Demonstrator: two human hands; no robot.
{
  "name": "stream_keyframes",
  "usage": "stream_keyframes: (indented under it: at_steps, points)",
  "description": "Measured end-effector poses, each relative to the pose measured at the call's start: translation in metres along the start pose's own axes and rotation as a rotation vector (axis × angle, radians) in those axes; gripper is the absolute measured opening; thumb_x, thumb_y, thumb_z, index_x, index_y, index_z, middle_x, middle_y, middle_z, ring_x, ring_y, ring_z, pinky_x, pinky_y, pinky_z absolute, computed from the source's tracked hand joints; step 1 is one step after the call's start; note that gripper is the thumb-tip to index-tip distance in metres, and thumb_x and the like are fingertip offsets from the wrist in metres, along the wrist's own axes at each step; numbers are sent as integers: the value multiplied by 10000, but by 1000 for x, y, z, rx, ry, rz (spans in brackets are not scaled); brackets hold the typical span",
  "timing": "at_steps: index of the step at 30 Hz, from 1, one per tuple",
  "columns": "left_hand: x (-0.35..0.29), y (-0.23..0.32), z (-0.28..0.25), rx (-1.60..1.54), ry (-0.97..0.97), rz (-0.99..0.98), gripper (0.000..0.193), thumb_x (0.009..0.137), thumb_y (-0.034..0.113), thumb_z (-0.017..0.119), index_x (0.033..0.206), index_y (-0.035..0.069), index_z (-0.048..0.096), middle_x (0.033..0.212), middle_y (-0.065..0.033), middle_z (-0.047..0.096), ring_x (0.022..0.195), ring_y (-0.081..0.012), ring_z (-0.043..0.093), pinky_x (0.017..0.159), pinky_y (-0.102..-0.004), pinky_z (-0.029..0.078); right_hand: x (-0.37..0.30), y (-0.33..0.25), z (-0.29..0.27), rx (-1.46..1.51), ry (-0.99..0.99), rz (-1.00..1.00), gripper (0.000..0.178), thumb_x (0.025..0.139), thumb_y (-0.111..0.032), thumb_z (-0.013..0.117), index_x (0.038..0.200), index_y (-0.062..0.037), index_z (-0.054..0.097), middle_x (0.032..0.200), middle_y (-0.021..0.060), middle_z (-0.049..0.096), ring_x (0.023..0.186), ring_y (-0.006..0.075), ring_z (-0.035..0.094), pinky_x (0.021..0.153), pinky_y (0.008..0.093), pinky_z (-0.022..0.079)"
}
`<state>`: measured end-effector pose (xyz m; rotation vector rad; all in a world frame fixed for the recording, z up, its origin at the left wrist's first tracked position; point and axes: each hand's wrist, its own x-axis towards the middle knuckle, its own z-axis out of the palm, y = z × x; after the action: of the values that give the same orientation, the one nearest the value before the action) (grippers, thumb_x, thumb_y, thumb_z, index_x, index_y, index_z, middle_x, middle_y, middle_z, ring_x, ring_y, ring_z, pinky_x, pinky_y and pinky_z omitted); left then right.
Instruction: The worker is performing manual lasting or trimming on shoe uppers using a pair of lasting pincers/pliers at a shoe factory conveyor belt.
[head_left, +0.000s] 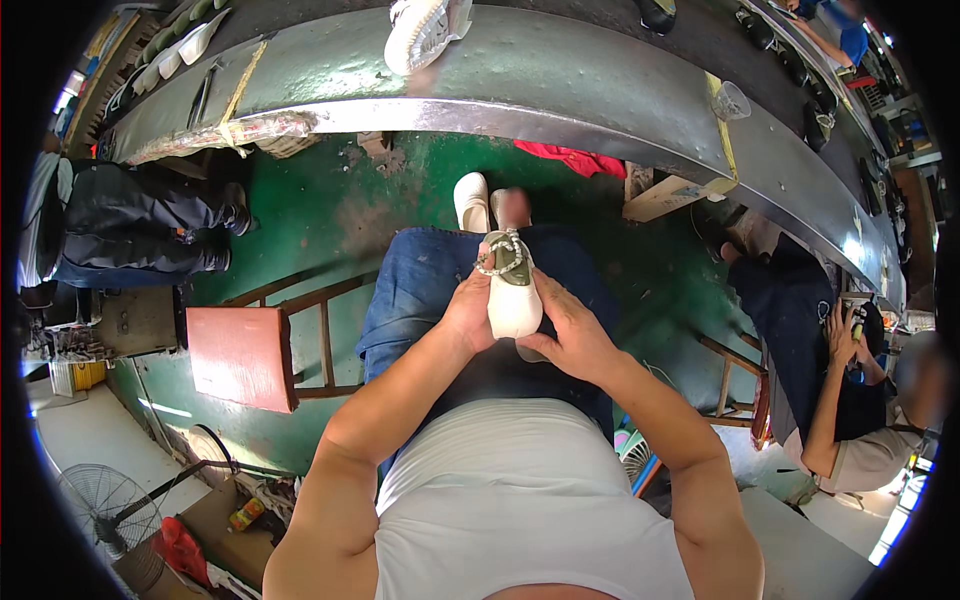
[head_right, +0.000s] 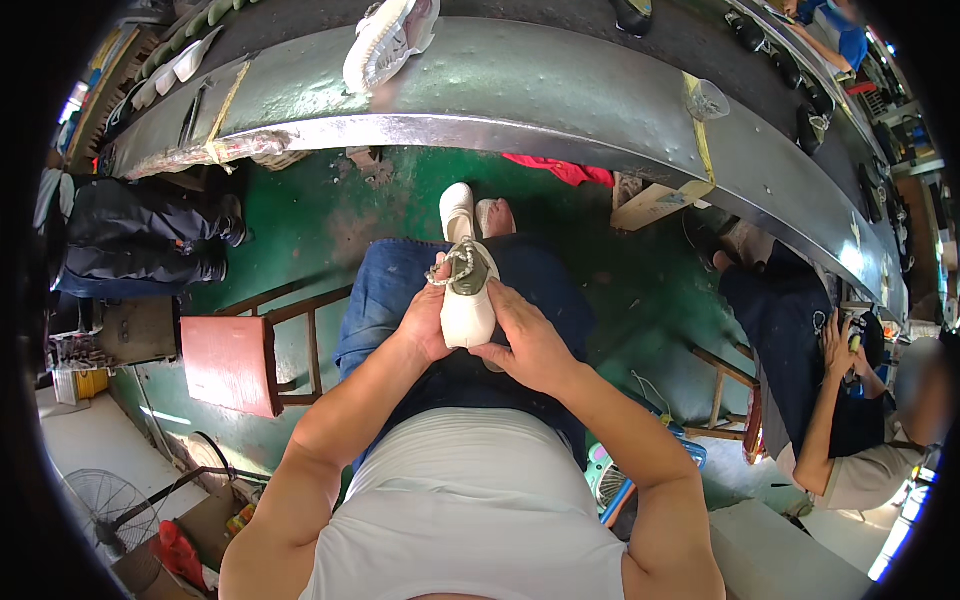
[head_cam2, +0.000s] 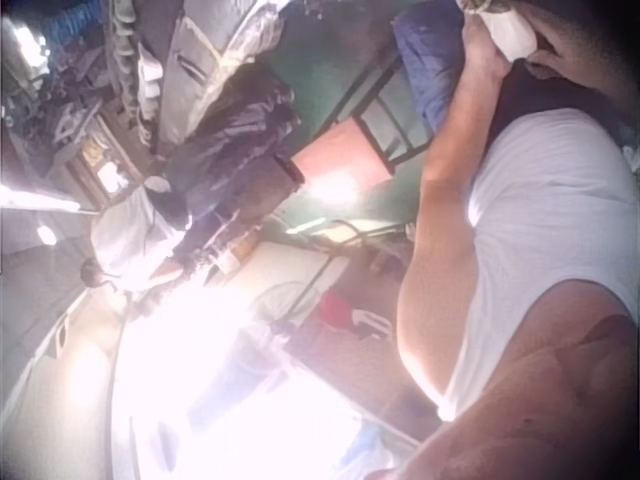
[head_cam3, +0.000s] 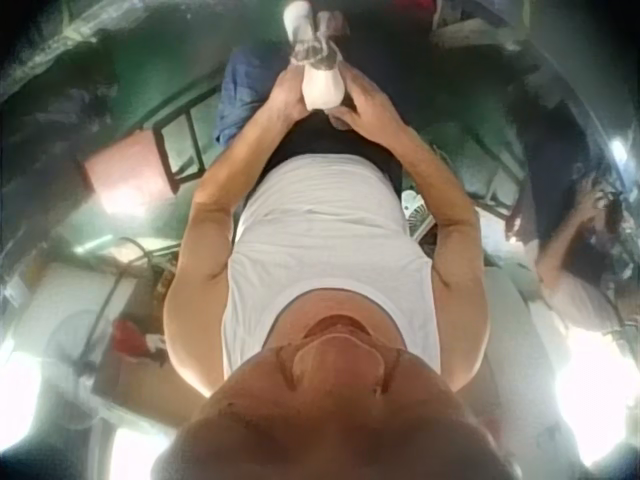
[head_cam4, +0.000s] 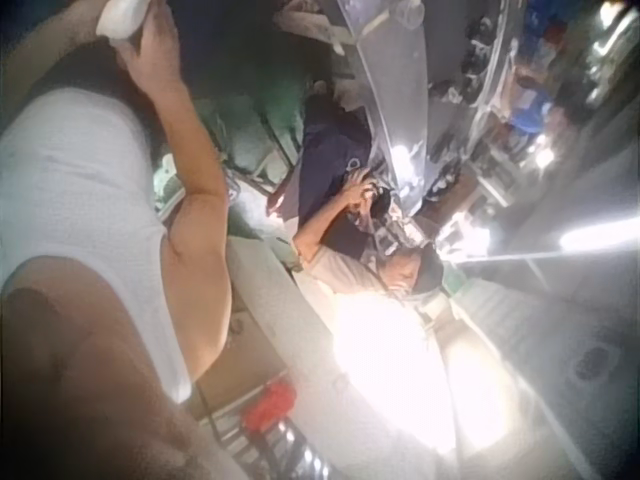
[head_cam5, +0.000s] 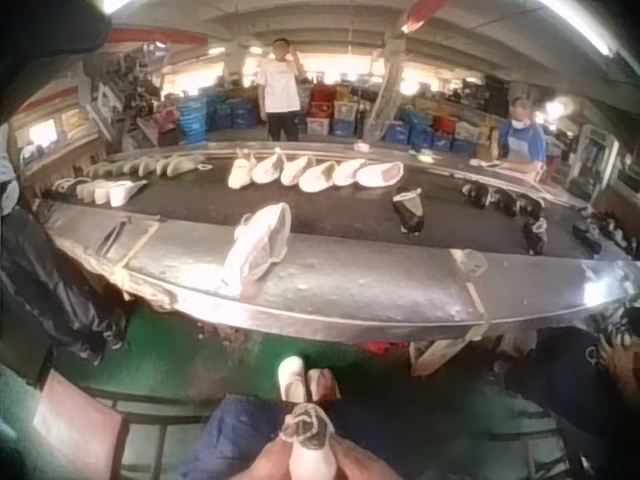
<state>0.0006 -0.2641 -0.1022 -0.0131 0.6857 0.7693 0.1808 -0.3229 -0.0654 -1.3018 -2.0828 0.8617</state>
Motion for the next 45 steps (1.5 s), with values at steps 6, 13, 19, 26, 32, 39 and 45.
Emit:
stream_keyframes:
  at_steps: [6, 13, 19, 26, 32, 39, 45]
  points:
    - [-1, -1, 11, 108, 4, 126, 454, 1055, 437, 450, 1376, 122, 512, 1246, -69, 643, 1106, -217, 643, 958, -421, 540, 1, 0, -11, -24, 19, -62, 892, 828, -345, 775, 1484, 66, 332, 1472, 276, 435, 1357, 418, 452, 1110, 460, 394]
    - [-12, 11, 72, 495, -292, 633, 732, 1066, 361, 443, 1583, 130, -21, 1461, -134, 402, 1298, -231, 462, 1084, -386, 405, 20, -10, -57, -328, 216, -324, 852, 784, -221, 798, 1469, 49, 370, 1451, 239, 480, 1314, 364, 516, 1068, 438, 439]
    - [12, 58, 133, 1148, -353, 1149, 881, 1050, 234, 466, 1520, -11, -239, 1563, -225, 269, 1421, -290, 323, 1169, -380, 259, 59, -27, -102, 286, 302, -99, 867, 816, -221, 809, 1485, 50, 330, 1377, 202, 550, 1238, 292, 583, 1046, 370, 455]
    - [53, 223, 164, 1999, 600, 1594, 787, 907, 378, 681, 1439, -92, 342, 1489, -348, 345, 1363, -500, 372, 1136, -510, 338, 181, 38, -196, 1136, 529, 206, 468, 1002, -235, 542, 1355, 68, 489, 1216, 193, 646, 1006, 307, 692, 660, 380, 561]
    - [83, 282, 163, 1872, 656, 1005, 700, 890, 459, 683, 1368, -9, 478, 1078, -301, 682, 1030, -474, 652, 899, -490, 517, 307, 156, -261, 171, 839, 260, 455, 901, -302, 691, 1209, 23, 608, 1093, 173, 702, 953, 287, 698, 777, 395, 561]
    - [79, 264, 150, 1817, 675, 1119, 853, 851, 410, 744, 1453, -74, 383, 1159, -334, 647, 1103, -457, 640, 942, -463, 510, 322, 202, -275, -354, 620, 660, 646, 904, -421, 676, 1336, 11, 463, 1319, 220, 601, 1191, 358, 605, 974, 492, 468]
    - [78, 256, 156, 1833, 741, 1112, 813, 853, 407, 744, 1426, -67, 417, 1140, -332, 655, 1079, -457, 650, 925, -477, 515, 272, 175, -238, -607, 576, 471, 705, 903, -376, 666, 1374, 78, 404, 1373, 204, 538, 1305, 385, 468, 1061, 542, 370]
